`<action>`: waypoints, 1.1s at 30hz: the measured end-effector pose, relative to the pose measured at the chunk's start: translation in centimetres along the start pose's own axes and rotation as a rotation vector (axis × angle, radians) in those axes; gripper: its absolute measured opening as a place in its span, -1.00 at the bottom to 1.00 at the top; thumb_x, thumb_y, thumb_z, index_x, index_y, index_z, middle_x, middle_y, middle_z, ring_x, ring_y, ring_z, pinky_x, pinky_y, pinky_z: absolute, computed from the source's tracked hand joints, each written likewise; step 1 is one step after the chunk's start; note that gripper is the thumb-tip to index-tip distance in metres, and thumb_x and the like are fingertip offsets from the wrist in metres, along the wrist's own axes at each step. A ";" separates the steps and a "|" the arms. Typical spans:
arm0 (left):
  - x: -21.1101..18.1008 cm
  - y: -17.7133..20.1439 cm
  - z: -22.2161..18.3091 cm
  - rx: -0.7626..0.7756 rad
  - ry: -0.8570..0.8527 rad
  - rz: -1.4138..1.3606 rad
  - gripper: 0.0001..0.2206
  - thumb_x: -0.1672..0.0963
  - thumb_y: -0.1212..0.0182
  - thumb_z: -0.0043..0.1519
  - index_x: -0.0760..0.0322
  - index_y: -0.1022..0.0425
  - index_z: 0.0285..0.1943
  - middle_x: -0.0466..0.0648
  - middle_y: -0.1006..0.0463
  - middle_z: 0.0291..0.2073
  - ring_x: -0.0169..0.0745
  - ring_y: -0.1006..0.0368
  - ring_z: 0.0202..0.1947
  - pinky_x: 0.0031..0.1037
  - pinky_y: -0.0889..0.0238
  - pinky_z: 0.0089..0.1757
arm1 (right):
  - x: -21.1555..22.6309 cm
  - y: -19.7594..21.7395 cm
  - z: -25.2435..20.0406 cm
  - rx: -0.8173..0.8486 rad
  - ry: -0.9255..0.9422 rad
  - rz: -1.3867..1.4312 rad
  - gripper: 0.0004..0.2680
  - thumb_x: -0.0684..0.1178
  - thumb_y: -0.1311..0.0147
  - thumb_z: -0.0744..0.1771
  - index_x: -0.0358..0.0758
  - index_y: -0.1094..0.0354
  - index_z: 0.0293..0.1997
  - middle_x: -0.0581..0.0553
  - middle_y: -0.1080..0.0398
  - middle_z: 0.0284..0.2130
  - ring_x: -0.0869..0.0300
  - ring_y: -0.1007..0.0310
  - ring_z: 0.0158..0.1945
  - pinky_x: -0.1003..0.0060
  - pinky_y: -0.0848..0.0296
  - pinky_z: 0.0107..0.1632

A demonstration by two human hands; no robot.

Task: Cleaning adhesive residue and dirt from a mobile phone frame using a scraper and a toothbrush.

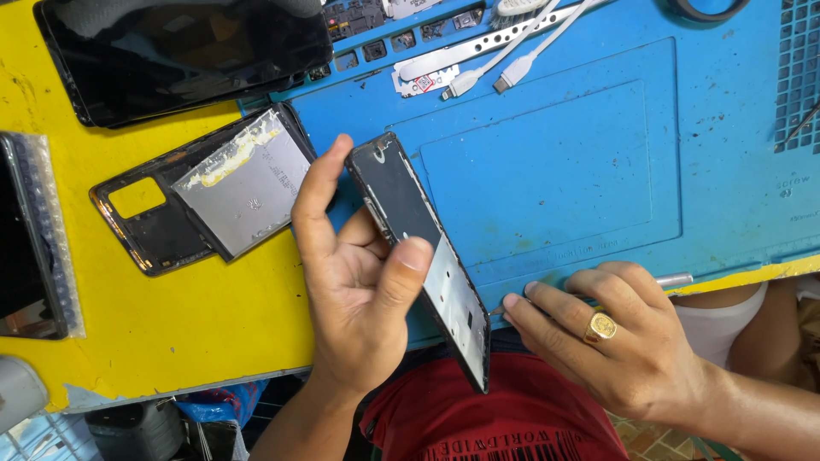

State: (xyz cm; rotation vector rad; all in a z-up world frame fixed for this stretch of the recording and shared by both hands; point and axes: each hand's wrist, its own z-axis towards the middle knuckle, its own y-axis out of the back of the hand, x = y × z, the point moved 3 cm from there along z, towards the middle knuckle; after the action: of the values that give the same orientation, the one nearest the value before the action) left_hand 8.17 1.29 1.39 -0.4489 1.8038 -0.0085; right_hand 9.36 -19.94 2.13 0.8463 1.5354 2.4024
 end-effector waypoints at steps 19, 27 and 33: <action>0.5 0.0 0.0 0.055 -0.006 -0.004 -0.31 0.13 -0.23 0.31 0.16 0.14 0.56 0.29 -0.44 0.24 -0.26 -0.41 -0.19 -0.50 -0.42 -0.11 | 0.0 -0.3 0.1 -0.039 0.038 -0.058 -0.90 -0.14 -0.09 0.39 -0.20 -0.50 -0.05 -0.01 -0.50 -0.20 0.12 -0.34 -0.31 0.20 -0.27 -0.24; 0.7 0.1 -0.2 0.082 0.022 -0.020 -0.33 0.15 -0.19 0.33 0.14 0.14 0.58 0.23 -0.50 0.04 -0.29 -0.34 -0.32 -0.51 -0.38 -0.21 | -0.1 -0.4 0.0 -0.049 0.031 -0.063 -0.89 -0.14 -0.07 0.39 -0.20 -0.50 -0.04 -0.01 -0.50 -0.17 0.11 -0.35 -0.30 0.21 -0.28 -0.22; 0.8 0.2 -0.1 0.104 0.014 -0.030 -0.36 0.19 -0.12 0.35 0.16 0.13 0.58 0.25 -0.47 0.12 -0.31 -0.33 -0.30 -0.50 -0.36 -0.20 | -0.5 -0.5 2.2 -0.123 0.003 -0.044 -0.91 -0.17 -0.07 0.39 -0.25 -0.52 -0.13 -0.04 -0.49 -0.24 0.08 -0.30 -0.34 0.18 -0.30 -0.23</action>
State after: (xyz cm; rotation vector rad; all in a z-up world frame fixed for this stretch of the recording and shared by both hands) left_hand 7.84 1.26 0.65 -0.4026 1.8006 -0.1264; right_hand 10.94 -18.19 2.21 0.7760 1.3757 2.4389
